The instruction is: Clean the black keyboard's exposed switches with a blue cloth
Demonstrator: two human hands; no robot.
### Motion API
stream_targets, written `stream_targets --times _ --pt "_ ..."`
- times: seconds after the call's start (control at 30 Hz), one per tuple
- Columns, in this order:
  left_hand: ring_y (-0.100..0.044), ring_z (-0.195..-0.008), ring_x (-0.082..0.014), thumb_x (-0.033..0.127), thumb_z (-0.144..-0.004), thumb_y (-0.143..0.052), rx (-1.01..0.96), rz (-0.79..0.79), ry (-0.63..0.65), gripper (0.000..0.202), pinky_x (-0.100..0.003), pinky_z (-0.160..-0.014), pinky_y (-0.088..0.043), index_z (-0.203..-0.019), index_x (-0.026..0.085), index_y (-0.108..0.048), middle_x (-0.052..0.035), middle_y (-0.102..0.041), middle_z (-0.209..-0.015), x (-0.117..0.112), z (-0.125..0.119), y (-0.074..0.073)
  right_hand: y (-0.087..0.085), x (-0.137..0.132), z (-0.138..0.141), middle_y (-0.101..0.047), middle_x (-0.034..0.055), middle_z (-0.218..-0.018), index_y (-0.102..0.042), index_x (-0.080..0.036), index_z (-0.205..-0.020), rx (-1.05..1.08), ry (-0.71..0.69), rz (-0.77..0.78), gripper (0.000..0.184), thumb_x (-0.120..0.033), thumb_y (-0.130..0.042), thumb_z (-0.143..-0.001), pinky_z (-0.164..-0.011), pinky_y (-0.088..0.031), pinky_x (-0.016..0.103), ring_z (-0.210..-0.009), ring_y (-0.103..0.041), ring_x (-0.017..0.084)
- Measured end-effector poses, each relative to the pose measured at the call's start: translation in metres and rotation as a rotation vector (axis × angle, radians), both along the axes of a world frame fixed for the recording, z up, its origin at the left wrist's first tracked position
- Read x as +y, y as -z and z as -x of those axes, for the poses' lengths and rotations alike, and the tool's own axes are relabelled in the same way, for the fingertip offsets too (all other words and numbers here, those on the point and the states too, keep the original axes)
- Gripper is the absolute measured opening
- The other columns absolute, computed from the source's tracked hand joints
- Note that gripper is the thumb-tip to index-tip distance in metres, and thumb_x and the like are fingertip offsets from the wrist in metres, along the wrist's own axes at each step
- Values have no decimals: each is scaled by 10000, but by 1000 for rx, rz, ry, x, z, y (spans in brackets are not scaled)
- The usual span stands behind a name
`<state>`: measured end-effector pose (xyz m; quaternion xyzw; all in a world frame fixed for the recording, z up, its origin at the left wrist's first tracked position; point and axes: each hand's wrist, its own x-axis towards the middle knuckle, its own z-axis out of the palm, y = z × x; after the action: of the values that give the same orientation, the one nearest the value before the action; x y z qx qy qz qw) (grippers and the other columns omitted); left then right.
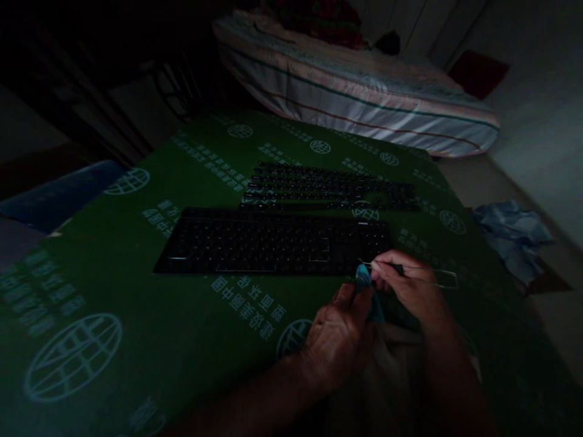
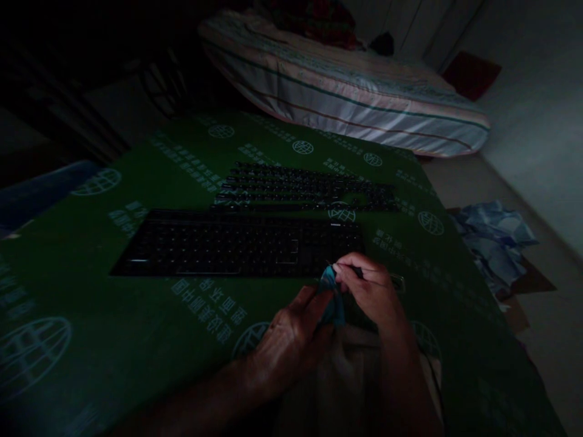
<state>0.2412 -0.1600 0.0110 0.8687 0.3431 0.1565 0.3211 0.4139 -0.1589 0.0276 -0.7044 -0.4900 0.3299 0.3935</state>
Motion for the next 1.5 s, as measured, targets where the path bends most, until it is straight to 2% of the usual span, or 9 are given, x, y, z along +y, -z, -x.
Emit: stream_targets --times 0.17,0.3,0.43,0.67,0.9,1.07,1.3,1.5 --pt "-580 -994 -227 194 -826 -494 -34 20 16 440 -375 -845 -535 -1258 182 -411 -113 -508 -1200 0 0 1 1 -1 -1 -619 3 -631 -642 -182 -736 -22 -65 3 221 -373 -575 -823 -533 -436 232 -558 -546 111" --pt "-577 -994 -225 192 -811 -515 -24 3 2 455 -364 -841 -536 -1254 192 -411 -103 -521 -1185 0 0 2 1 0 0 -624 0 -632 -646 -186 -762 -8 -13 0 189 -360 -590 -810 -523 -441 228 -557 -554 113" --pt "-570 -1008 -237 197 -821 -511 -30 -7 -6 428 -379 -839 -541 -1240 185 -426 -107 -520 -1185 0 0 3 0 0 2 -633 10 -643 -640 -189 -754 -13 -35 -6 193 -364 -582 -812 -526 -452 239 -559 -560 120" --pt "-569 -967 -223 174 -810 -526 -117 97 -30 447 -388 -831 -543 -1243 196 -418 -99 -517 -1163 0 4 1 4 1 8 -636 8 -655 -652 -193 -764 29 -65 -37 208 -386 -588 -807 -534 -462 232 -573 -567 121" --pt "-578 -932 -215 152 -793 -547 -160 196 -57 394 -388 -824 -541 -1172 215 -462 -69 -529 -1115 0 6 -1 4 1 7 -609 -4 -633 -645 -192 -735 -22 -141 -28 235 -389 -559 -830 -535 -439 226 -559 -547 113" --pt "-581 -909 -214 146 -782 -532 -166 203 -69 380 -384 -802 -543 -1154 201 -482 -74 -538 -1081 1 5 -1 0 1 9 -610 -6 -640 -637 -194 -743 -25 -118 -6 219 -372 -552 -837 -530 -438 227 -559 -548 113" --pt "-585 -898 -207 164 -786 -538 -174 199 -72 353 -352 -787 -538 -1133 214 -493 -67 -551 -1058 0 9 1 0 0 8 -598 -6 -622 -634 -190 -734 3 -159 -27 230 -377 -554 -842 -526 -446 227 -549 -548 113" --pt "-585 -905 -211 163 -784 -545 -186 201 -77 369 -365 -797 -541 -1144 231 -498 -68 -559 -1076 -1 12 0 0 0 11 -606 -9 -632 -632 -191 -734 40 -170 -54 205 -360 -572 -833 -519 -449 223 -540 -551 105"
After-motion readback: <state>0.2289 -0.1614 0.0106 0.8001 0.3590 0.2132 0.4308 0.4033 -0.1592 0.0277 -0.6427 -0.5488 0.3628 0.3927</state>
